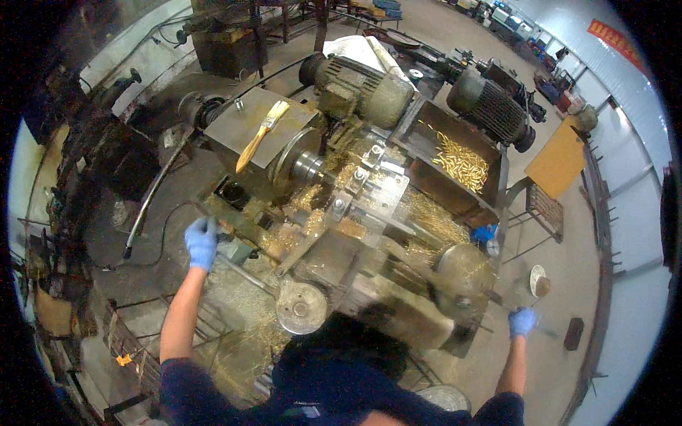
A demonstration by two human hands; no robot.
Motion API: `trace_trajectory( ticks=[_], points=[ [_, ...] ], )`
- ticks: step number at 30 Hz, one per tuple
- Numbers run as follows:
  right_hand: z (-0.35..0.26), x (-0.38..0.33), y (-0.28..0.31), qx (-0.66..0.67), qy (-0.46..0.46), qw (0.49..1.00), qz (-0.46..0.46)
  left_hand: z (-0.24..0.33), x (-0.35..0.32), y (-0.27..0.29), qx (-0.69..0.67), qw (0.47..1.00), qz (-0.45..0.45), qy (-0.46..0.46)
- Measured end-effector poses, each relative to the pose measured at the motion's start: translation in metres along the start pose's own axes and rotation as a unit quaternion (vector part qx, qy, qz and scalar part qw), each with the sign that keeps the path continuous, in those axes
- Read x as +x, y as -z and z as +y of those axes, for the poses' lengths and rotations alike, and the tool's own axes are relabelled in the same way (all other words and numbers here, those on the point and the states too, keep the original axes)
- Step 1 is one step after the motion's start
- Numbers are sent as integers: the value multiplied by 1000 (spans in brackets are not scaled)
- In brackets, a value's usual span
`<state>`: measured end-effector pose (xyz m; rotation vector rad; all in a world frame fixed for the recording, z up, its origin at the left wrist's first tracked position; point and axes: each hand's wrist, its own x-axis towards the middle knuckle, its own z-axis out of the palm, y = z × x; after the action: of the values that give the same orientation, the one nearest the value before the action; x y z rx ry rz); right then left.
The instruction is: The person operates a metal turning machine, repeatedly loading small brass components into the chuck, engaging the machine, and removing the finished parts. The person collects the processed components in a metal tray on the floor.
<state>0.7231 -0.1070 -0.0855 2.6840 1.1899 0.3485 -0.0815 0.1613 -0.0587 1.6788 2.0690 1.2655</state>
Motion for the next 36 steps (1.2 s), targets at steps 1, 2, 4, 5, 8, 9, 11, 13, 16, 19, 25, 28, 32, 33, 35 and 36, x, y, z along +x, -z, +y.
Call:
trace_trajectory(
  ticks=[1, 2, 4, 5, 8, 9, 11, 13, 16, 19, 25, 28, 32, 33, 35, 36],
  points=[
    [1, -16, 0, 2, -13, 1000, -15, -25, 16, -16, 38, 999, -1, -25],
    [6, -41, 2, -1, -40, 999, -33, 24, 27, -23, -35, 993, -74, 81],
    [-9, -69, 23, 6, -31, 995, -92, -21, 39, -34, -71, 994, -55, 66],
    [-8, -85, 25, 1, -33, 995, -93, -37, 44, -45, -92, 993, -50, 57],
    [-17, -136, 27, 36, -75, 992, -93, -22, 50, -42, -48, 992, -83, 81],
    [-25, -147, 33, 55, -93, 990, -88, -24, 51, -41, -42, 993, -78, 80],
    [-46, -169, 49, 90, -108, 987, -83, -28, 52, -39, -27, 994, -65, 80],
    [-51, -179, 55, 109, -108, 985, -79, -25, 51, -37, -6, 996, -54, 74],
    [-44, -178, 45, 131, -85, 984, -81, -18, 52, -34, 19, 996, -41, 75],
    [-52, -159, 57, 75, -63, 992, -73, -3, 49, -29, 22, 992, -53, 113],
    [-28, -37, 29, -4, -1, 1000, 0, -29, 44, -42, 64, 989, -70, 114],
    [-57, 8, 43, -91, -25, 993, 73, 33, 31, -33, 34, 983, -116, 136],
    [-88, 39, 40, -8, 64, 998, 21, -14, 29, -38, -139, 957, -244, 76],
    [-88, 19, 39, 26, 97, 988, 114, 10, 28, -24, -131, 962, -225, 87],
    [-105, -13, 40, 103, 135, 966, 193, -68, 40, -8, -170, 960, -206, 89],
    [-97, -37, 43, 130, 117, 969, 176, -71, 38, -8, -45, 984, -173, 21]
  ],
)
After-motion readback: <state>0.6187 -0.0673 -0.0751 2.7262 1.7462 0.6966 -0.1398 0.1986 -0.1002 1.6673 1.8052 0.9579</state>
